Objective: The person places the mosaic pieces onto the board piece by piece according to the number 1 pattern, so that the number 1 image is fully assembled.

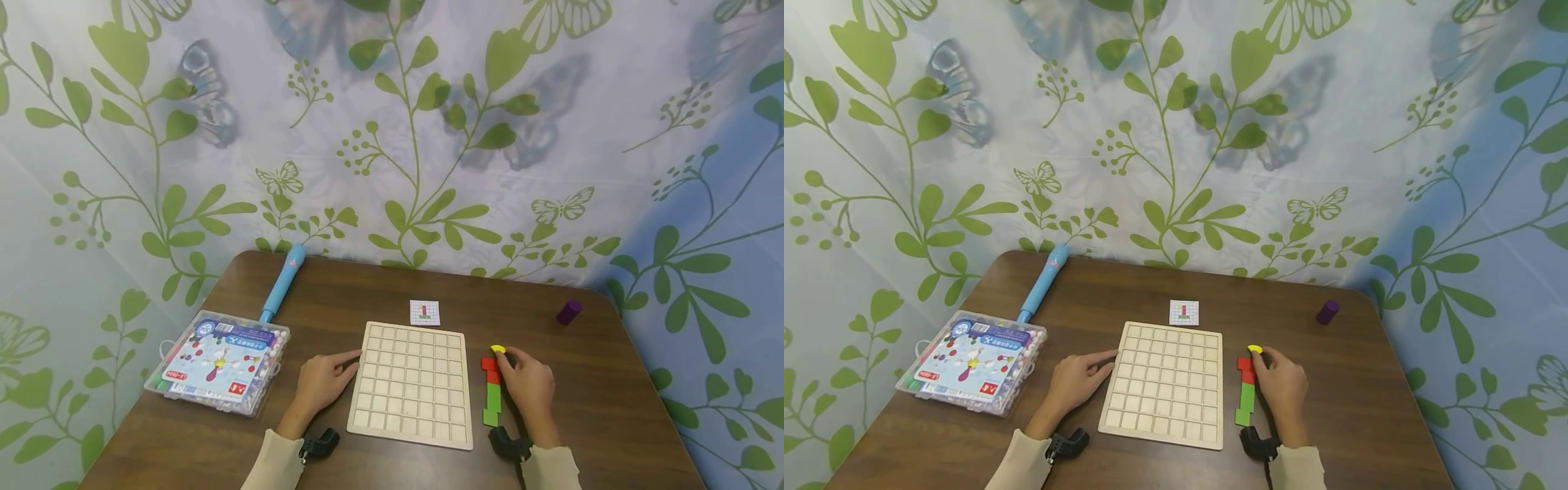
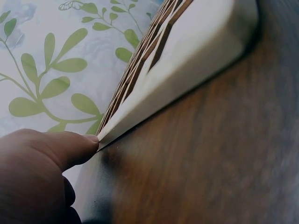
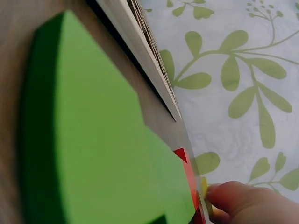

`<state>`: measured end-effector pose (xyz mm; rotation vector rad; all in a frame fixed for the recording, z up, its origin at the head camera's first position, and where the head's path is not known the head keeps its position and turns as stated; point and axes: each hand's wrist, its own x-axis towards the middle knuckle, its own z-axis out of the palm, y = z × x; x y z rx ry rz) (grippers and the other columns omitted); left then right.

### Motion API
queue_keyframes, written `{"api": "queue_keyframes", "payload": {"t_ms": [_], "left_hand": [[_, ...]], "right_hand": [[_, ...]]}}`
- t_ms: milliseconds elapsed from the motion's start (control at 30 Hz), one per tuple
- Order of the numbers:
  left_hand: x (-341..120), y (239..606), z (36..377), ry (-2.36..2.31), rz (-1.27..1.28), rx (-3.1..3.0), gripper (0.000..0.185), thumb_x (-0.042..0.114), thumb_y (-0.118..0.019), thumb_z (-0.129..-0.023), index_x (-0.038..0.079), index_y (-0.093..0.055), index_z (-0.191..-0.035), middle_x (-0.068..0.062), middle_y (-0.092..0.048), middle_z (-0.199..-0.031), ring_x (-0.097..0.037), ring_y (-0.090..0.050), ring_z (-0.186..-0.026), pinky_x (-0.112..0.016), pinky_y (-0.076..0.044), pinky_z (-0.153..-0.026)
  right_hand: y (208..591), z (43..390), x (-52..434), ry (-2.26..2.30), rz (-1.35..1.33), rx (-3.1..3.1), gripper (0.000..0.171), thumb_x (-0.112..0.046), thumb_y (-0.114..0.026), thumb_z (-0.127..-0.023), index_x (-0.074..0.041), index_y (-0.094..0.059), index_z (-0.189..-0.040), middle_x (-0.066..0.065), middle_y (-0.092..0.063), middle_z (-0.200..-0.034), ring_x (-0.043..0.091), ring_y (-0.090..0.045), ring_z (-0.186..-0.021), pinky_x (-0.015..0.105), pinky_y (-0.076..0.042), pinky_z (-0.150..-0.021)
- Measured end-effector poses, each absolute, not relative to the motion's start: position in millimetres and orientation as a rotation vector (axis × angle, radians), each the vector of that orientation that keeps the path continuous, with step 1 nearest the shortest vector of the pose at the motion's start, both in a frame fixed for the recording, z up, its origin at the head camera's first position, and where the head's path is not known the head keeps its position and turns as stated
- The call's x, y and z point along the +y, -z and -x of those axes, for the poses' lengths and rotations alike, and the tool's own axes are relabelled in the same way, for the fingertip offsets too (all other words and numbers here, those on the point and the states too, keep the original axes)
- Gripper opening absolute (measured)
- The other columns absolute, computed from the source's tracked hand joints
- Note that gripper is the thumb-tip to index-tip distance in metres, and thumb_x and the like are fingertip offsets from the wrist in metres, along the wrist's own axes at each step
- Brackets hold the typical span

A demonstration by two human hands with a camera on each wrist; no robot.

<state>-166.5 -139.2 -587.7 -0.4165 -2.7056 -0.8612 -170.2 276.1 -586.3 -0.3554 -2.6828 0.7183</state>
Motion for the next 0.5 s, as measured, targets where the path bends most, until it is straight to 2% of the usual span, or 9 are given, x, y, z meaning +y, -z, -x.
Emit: {"api": "queue_keyframes", "payload": {"t_ms": [200,400,500], "left_hand": [[-139.5,587.8,165.3,0.867,0.419,-2.709,0.03,0.032,-0.077,-0.092,0.027,-0.078,-0.122,0.027,-0.017,-0.047,0.002,-0.014,-0.044,-0.024,-0.016,-0.046],[-140.6,588.1,166.4,0.862,0.431,-2.7,0.03,0.031,-0.077,-0.093,0.027,-0.078,-0.122,0.027,-0.018,-0.047,0.002,-0.013,-0.044,-0.024,-0.015,-0.046],[-140.8,587.9,167.0,0.873,0.435,-2.698,0.03,0.031,-0.077,-0.093,0.027,-0.078,-0.122,0.026,-0.019,-0.047,0.002,-0.013,-0.044,-0.023,-0.016,-0.046]], "right_hand": [[591.8,167.5,277.1,-0.809,0.272,-2.482,0.031,-0.031,-0.08,-0.09,-0.005,-0.079,-0.107,-0.008,-0.037,-0.049,0.011,-0.032,-0.042,0.03,-0.025,-0.046],[597.2,168.5,278.8,-0.77,0.089,-2.326,0.024,-0.022,-0.085,-0.085,-0.005,-0.08,-0.101,-0.014,-0.032,-0.047,-0.007,-0.021,-0.042,0.025,-0.021,-0.04],[595.9,169.6,277.2,-0.763,0.047,-2.299,0.024,-0.02,-0.086,-0.083,-0.005,-0.08,-0.101,-0.014,-0.032,-0.048,-0.009,-0.019,-0.043,0.024,-0.02,-0.04]]}}
